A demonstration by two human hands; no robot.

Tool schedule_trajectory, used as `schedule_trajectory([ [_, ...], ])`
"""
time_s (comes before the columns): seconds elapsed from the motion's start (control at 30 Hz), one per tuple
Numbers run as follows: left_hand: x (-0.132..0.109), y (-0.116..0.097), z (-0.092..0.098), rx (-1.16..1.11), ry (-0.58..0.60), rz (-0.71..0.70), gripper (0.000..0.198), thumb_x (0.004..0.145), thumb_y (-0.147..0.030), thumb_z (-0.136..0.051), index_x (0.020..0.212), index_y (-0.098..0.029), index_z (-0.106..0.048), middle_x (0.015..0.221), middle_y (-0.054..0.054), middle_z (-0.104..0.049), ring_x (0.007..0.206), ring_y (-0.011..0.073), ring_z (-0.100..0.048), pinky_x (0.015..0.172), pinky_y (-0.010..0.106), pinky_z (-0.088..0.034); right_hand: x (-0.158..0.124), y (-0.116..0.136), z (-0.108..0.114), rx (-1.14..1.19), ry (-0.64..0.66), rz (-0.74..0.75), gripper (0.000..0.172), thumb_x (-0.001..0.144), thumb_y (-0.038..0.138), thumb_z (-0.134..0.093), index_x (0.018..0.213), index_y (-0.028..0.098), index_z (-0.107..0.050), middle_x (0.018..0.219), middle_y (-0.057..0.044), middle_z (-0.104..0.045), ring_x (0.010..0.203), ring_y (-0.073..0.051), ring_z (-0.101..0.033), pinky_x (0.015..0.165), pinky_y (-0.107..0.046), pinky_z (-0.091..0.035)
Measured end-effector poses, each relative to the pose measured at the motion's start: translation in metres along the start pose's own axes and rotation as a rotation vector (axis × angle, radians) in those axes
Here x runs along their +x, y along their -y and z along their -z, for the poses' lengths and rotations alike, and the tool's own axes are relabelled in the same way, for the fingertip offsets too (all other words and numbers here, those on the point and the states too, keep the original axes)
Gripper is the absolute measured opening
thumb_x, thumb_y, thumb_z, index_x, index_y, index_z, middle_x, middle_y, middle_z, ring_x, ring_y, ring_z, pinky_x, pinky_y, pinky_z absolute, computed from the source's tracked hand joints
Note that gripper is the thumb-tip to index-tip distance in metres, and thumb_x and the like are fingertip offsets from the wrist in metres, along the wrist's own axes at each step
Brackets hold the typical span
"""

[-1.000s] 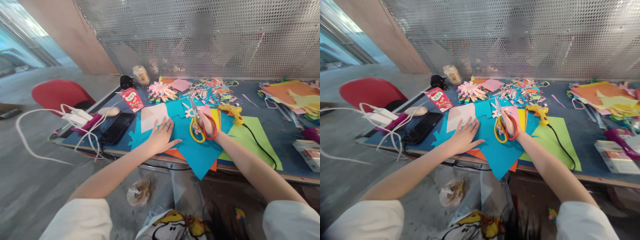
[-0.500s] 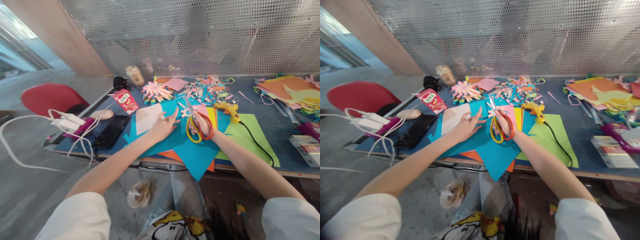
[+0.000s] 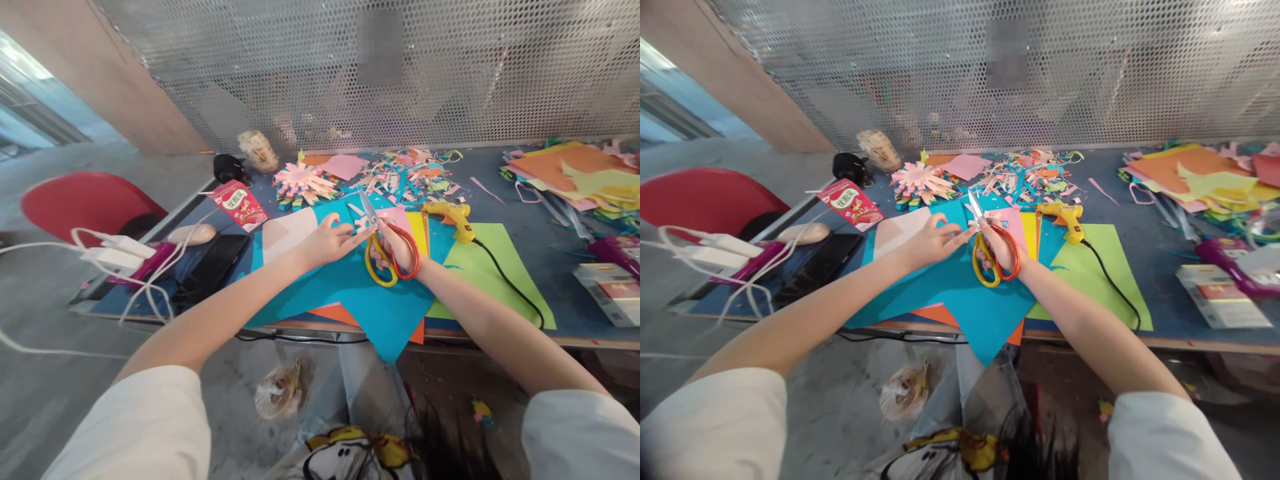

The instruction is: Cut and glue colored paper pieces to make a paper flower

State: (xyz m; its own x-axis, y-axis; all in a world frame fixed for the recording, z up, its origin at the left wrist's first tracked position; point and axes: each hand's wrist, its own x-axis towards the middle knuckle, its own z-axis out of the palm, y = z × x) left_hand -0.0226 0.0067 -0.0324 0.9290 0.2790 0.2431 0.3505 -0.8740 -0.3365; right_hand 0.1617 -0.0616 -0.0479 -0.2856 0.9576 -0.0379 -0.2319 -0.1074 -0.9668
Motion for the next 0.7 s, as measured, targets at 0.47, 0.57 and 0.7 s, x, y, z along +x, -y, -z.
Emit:
schedule_trajectory([
  [0.47,0.016,0.011,0.023,-0.086,0.292,-0.345,0.051,0.093,-0.009,-0.021,0.122,-0.032,-0.056,0.081,0.007,-0.065,0.088,0.0175,-0.059,0.082,0.035,-0.047,0.002,-0.004,0.001,0.018,-0.004,0.058,0.047,0.081,0.069,-0.042,0.093,0.025,-0.034,0.044,0.010,-0.046,0.029,-0.011,-0.040,0.033,-0.025,-0.039],
  [0.57,0.019,0.011,0.022,-0.037,0.273,-0.470,0.053,0.091,-0.006,-0.023,0.123,-0.033,-0.055,0.078,0.005,-0.064,0.084,0.0167,-0.059,0.083,0.032,-0.046,0.003,-0.004,0.000,0.012,0.001,0.085,0.046,0.082,0.069,-0.041,0.089,0.025,-0.034,0.041,0.010,-0.045,0.029,-0.012,-0.041,0.031,-0.025,-0.038],
  [0.7,0.019,0.015,0.014,0.180,0.025,-0.703,0.051,0.090,-0.002,-0.026,0.123,-0.027,-0.054,0.073,0.004,-0.064,0.073,0.0164,-0.059,0.075,0.029,-0.046,0.002,-0.004,-0.001,0.000,0.005,0.106,0.037,0.088,0.061,-0.037,0.087,0.024,-0.033,0.041,0.010,-0.046,0.029,-0.012,-0.042,0.031,-0.023,-0.039],
])
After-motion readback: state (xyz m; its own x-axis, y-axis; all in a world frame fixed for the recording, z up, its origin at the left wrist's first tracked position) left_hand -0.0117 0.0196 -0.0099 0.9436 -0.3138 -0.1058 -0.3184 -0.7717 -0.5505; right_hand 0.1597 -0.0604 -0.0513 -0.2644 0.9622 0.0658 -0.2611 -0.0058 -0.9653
